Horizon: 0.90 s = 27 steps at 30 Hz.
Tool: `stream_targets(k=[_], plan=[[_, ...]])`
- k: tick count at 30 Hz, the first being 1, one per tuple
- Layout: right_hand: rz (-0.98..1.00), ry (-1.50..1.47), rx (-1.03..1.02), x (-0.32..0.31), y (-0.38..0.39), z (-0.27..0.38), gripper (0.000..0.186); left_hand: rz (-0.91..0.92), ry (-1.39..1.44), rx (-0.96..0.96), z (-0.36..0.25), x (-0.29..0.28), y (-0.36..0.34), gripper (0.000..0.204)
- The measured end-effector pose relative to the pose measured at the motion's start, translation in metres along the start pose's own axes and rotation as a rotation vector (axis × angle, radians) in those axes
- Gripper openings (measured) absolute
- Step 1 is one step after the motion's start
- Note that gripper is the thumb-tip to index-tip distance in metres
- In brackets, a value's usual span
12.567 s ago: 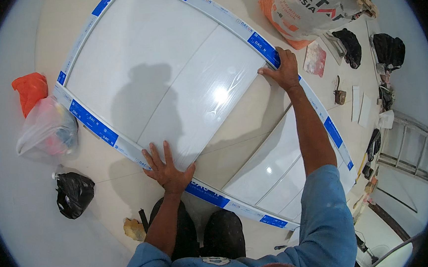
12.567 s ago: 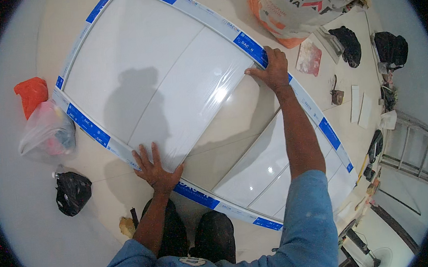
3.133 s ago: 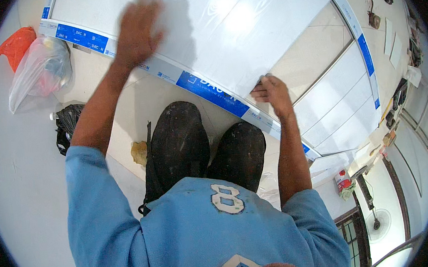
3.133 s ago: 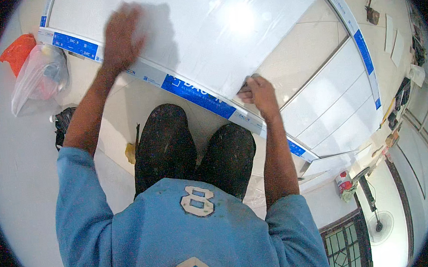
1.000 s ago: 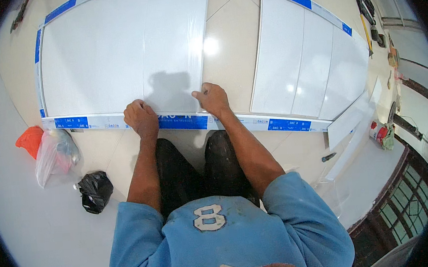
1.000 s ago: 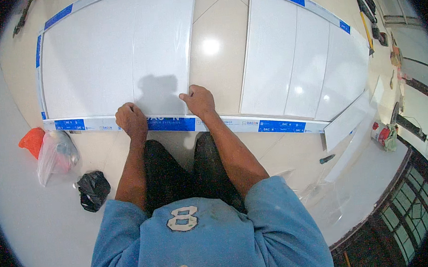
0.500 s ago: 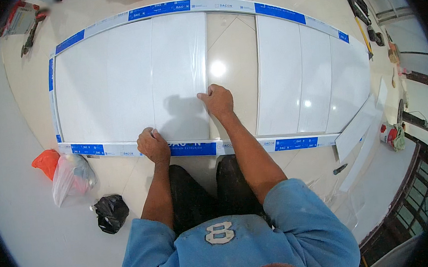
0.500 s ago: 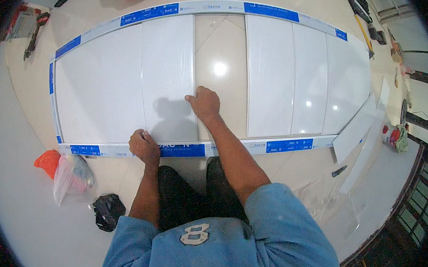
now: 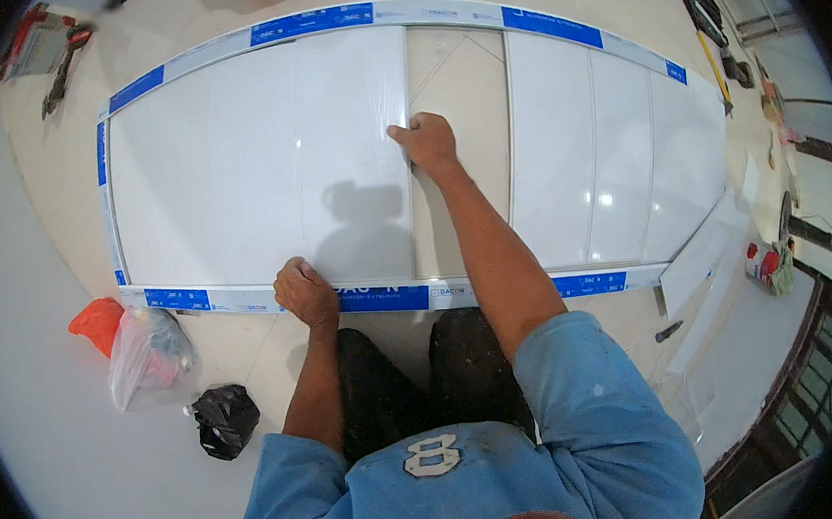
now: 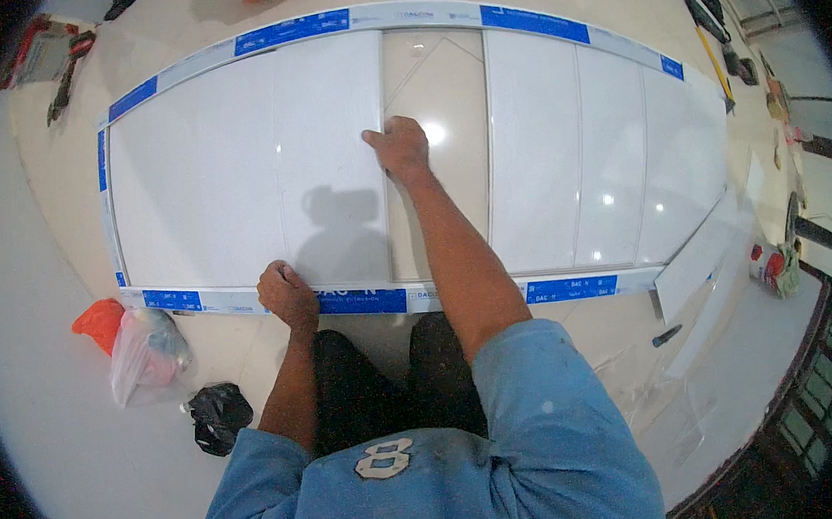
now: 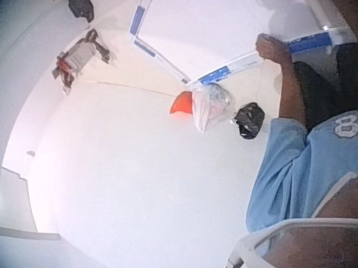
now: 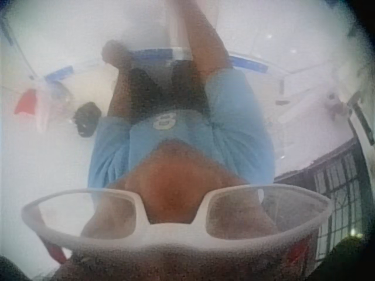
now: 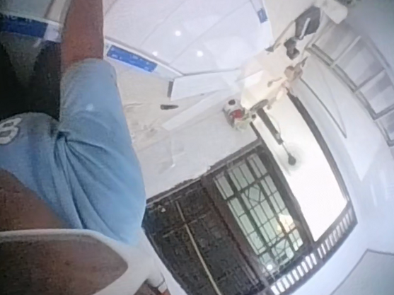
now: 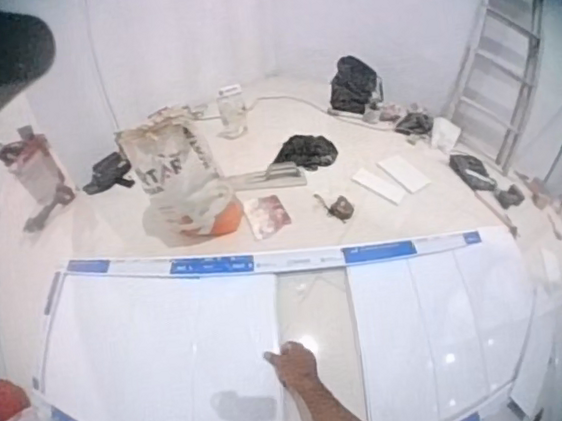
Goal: The person kneels on the floor and arranges white ceramic tiles into a rectangular frame on the ground. They repeatedly pick up tiles, align them with the frame, and adjust their positions to fit the layout.
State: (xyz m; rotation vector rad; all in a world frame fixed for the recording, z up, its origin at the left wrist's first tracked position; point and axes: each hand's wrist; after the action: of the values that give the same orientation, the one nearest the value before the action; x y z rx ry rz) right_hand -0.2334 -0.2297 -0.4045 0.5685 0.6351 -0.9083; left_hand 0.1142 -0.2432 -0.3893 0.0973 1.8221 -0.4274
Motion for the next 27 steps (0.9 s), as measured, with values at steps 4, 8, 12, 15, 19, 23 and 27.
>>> stream_targets(k=[4, 8, 12, 15, 19, 23, 27], plan=[[0.016, -0.116, 0.129, 0.006, 0.005, -0.006, 0.041, 0.013, 0.019, -0.037, -0.001, -0.002, 0.001, 0.018], [-0.110, -0.075, 0.092, 0.009, 0.013, -0.007, 0.040, 0.089, 0.044, -0.055, -0.003, -0.010, -0.006, 0.025], [0.050, -0.037, 0.078, 0.006, 0.021, -0.008, 0.039, 0.063, -0.044, 0.073, 0.000, -0.005, -0.058, 0.050], [0.095, -0.086, 0.103, 0.007, 0.029, -0.007, 0.039, 0.081, -0.024, 0.215, -0.001, 0.026, -0.126, 0.070], [0.190, -0.331, 0.183, 0.007, 0.031, -0.006, 0.037, 0.187, -0.187, 0.208, -0.008, 0.056, -0.163, 0.071], [0.277, -0.362, 0.271, 0.000, 0.021, -0.008, 0.034, 0.226, -0.226, 0.160, -0.007, 0.063, -0.165, 0.069], [0.284, -0.509, 0.348, -0.003, 0.027, -0.008, 0.034, 0.194, -0.213, 0.174, -0.005, 0.060, -0.164, 0.068]])
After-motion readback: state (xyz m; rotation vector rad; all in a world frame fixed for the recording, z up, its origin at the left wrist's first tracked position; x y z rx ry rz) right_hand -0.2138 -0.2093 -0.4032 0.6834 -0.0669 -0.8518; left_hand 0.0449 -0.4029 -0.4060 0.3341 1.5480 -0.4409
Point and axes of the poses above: each hand's wrist, its own y-axis away from the middle knuckle, its own x-axis out of the palm, z = x × y, and after that the axes turned 9 degrees about -z, right-handed
